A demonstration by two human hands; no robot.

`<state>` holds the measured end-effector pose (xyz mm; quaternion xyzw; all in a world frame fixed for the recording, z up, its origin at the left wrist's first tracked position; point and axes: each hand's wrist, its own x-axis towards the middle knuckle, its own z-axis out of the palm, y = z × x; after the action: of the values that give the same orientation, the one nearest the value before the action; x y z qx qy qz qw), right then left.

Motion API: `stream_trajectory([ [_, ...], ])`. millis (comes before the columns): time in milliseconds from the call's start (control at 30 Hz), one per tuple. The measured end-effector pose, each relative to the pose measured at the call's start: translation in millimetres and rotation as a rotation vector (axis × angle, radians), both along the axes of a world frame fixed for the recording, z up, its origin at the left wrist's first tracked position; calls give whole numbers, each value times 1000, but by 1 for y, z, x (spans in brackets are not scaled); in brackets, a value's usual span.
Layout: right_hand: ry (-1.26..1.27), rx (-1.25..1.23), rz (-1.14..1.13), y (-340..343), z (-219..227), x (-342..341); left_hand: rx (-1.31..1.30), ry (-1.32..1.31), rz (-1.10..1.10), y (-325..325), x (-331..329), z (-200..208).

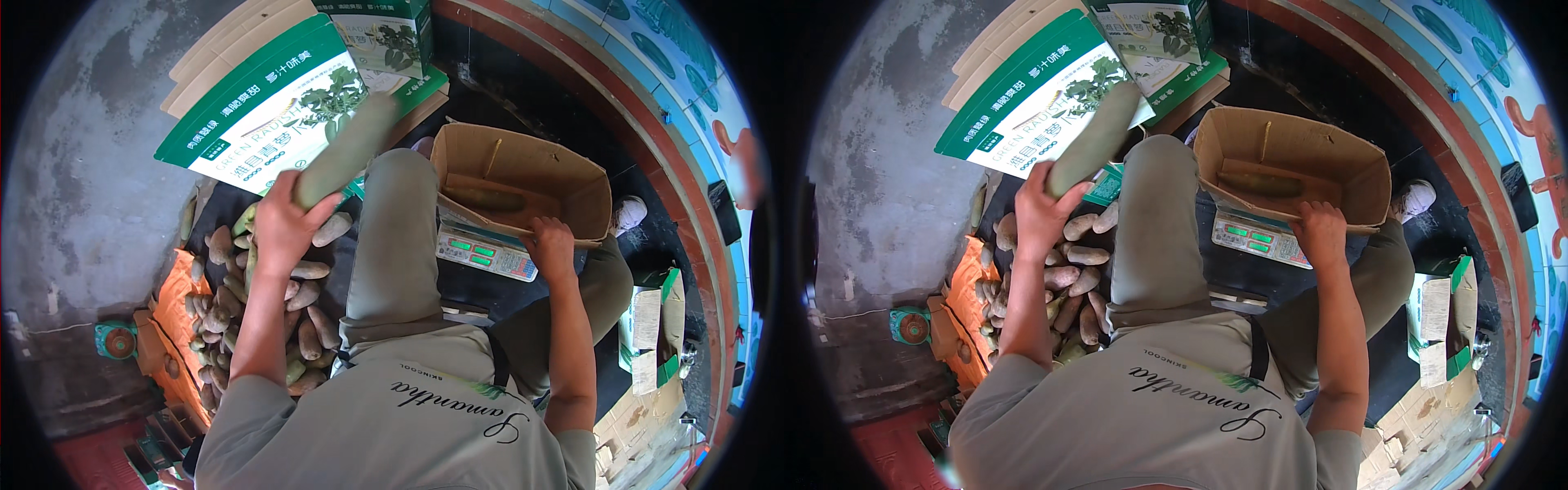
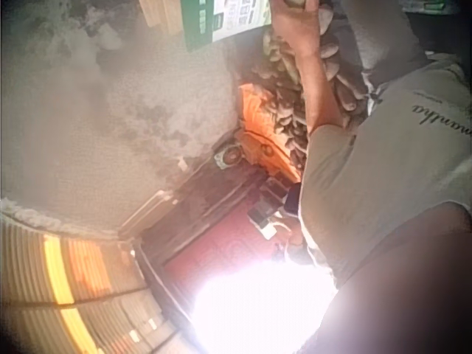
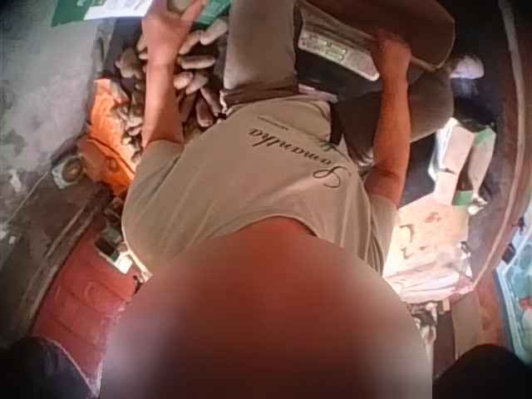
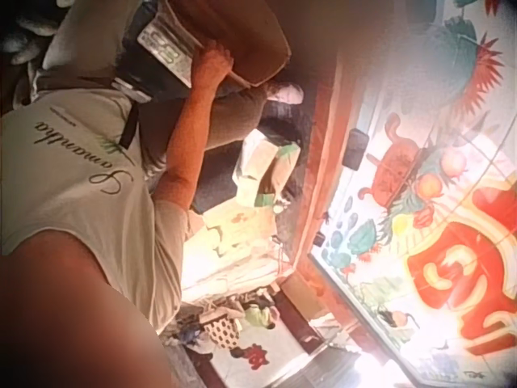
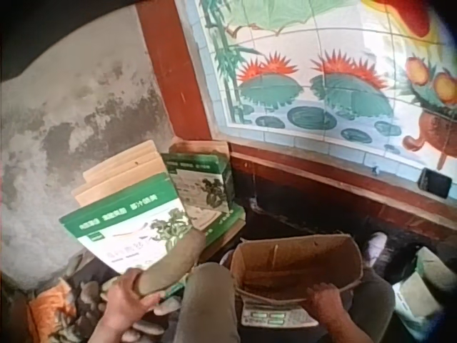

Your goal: Weighing and packing tubers into a cardboard box.

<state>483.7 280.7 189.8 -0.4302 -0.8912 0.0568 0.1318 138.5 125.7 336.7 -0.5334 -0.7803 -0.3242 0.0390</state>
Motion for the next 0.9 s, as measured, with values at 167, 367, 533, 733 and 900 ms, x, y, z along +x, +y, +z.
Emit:
stream_trajectory([
  [167,21,26,28,-1,-2,2,-110,165,-388,70,58,20],
  [367,9,29,45,-5,-5,4,-424,223,-666,140,131,-44],
  [533,11,5,67,-5,-4,2,-396,131,-719,150,156,-112],
  [733,-19,-39,96,-2,-9,4,-149,4,-796,137,141,-104],
  [900,46,21,100,-4,-4,-4,264,-131,-581,97,94,-54],
])
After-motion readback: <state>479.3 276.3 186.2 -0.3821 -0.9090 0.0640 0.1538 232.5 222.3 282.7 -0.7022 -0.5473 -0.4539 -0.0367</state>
